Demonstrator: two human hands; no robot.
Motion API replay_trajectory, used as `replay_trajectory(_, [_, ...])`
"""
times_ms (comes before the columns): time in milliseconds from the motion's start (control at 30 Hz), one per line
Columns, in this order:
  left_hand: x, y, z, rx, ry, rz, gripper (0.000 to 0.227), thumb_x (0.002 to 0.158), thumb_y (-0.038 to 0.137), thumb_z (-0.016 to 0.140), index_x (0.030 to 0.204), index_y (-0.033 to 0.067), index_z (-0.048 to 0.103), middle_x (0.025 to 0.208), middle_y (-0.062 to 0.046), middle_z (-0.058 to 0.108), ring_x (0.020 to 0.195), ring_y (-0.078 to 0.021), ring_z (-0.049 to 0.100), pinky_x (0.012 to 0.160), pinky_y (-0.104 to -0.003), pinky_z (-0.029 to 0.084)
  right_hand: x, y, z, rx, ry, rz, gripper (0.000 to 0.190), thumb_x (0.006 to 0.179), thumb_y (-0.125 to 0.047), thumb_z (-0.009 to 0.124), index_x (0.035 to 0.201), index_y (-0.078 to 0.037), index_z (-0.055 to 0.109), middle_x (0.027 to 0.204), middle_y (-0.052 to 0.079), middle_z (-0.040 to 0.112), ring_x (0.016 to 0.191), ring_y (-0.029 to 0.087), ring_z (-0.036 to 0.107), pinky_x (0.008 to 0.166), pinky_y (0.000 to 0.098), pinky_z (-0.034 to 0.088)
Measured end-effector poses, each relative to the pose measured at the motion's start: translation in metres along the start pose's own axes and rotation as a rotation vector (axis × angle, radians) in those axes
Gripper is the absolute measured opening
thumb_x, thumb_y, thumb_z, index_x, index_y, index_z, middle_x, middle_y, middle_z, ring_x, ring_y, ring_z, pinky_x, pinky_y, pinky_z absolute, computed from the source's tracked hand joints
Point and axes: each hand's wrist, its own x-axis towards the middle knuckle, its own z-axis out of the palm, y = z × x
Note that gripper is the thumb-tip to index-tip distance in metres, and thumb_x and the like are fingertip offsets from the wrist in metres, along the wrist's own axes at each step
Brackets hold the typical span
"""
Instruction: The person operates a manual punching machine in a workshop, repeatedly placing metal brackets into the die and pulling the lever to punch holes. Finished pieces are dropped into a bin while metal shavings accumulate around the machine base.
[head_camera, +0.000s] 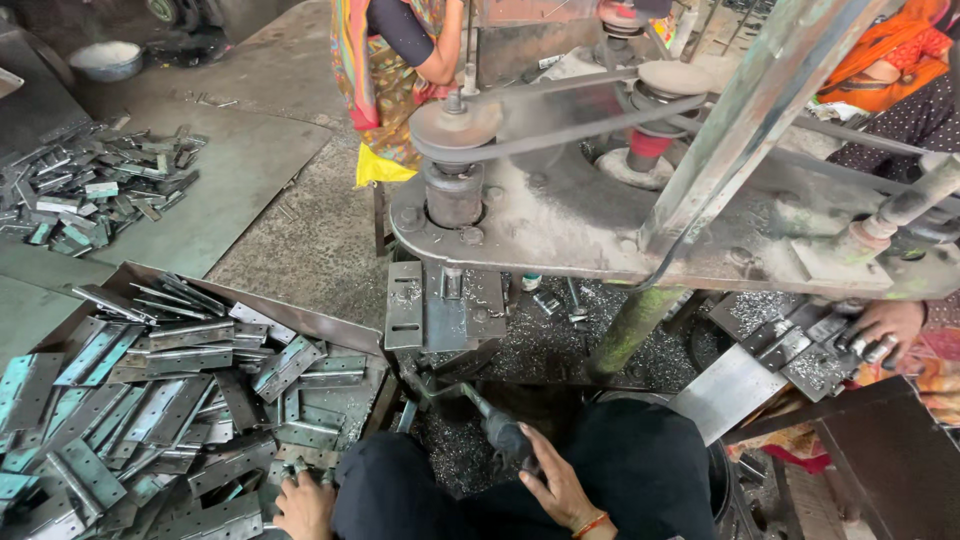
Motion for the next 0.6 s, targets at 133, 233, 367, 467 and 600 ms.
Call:
replay_trajectory(133, [0.003,0.004,0.003,-0.088,0.123,-0.033,0.057,0.08,0.048,0.074,0.128,0.0204,0.068,0.132,-0.012,0.061,0.119,-0.0404,0.059,0.097,-0.056,0.049,-0.001,0.013,0.004,0.032,-0.033,0.035,0.087,0.092,-0.05,0.061,0.161,-0.012,0.024,0.167,0.015,0.03,0.154,0.035,0.032,0.12,0.0468,0.035])
replay_trajectory(233, [0.006,0.009,0.014,-0.131,0.242,-0.117,0.061,0.077,0.048,0.081,0.127,0.0147,0.067,0.126,-0.017,0.061,0.111,-0.0425,0.06,0.096,-0.057,0.05,0.002,0.017,0.009,0.076,-0.037,0.014,0.088,0.091,-0.049,0.063,0.161,-0.009,0.025,0.166,0.018,0.032,0.154,0.037,0.033,0.121,0.0482,0.032])
replay_trajectory(367, [0.018,0.02,0.03,-0.348,0.467,-0.118,0.075,0.07,0.037,0.088,0.134,0.0059,0.062,0.12,-0.027,0.056,0.104,-0.0456,0.058,0.096,-0.056,0.052,0.005,0.018,0.008,0.078,-0.04,-0.064,0.089,0.094,-0.05,0.063,0.162,-0.007,0.025,0.166,0.021,0.034,0.154,0.039,0.035,0.123,0.0493,0.03])
replay_trajectory(467, [0.029,0.026,0.031,-0.302,0.411,-0.216,0.074,0.068,0.032,0.093,0.126,-0.0023,0.062,0.116,-0.029,0.055,0.103,-0.0467,0.06,0.091,-0.057,0.053,0.006,0.017,0.008,0.105,-0.057,0.009,0.09,0.092,-0.051,0.062,0.162,-0.008,0.027,0.165,0.021,0.036,0.153,0.039,0.035,0.121,0.0489,0.031])
replay_trajectory(600, [0.033,0.036,0.021,-0.395,0.351,-0.337,0.078,0.066,0.028,0.093,0.127,-0.0055,0.058,0.115,-0.03,0.056,0.099,-0.0469,0.061,0.086,-0.057,0.054,0.005,0.013,0.008,0.124,-0.056,-0.001,0.09,0.092,-0.054,0.063,0.161,-0.008,0.028,0.164,0.021,0.038,0.151,0.039,0.04,0.121,0.0484,0.035])
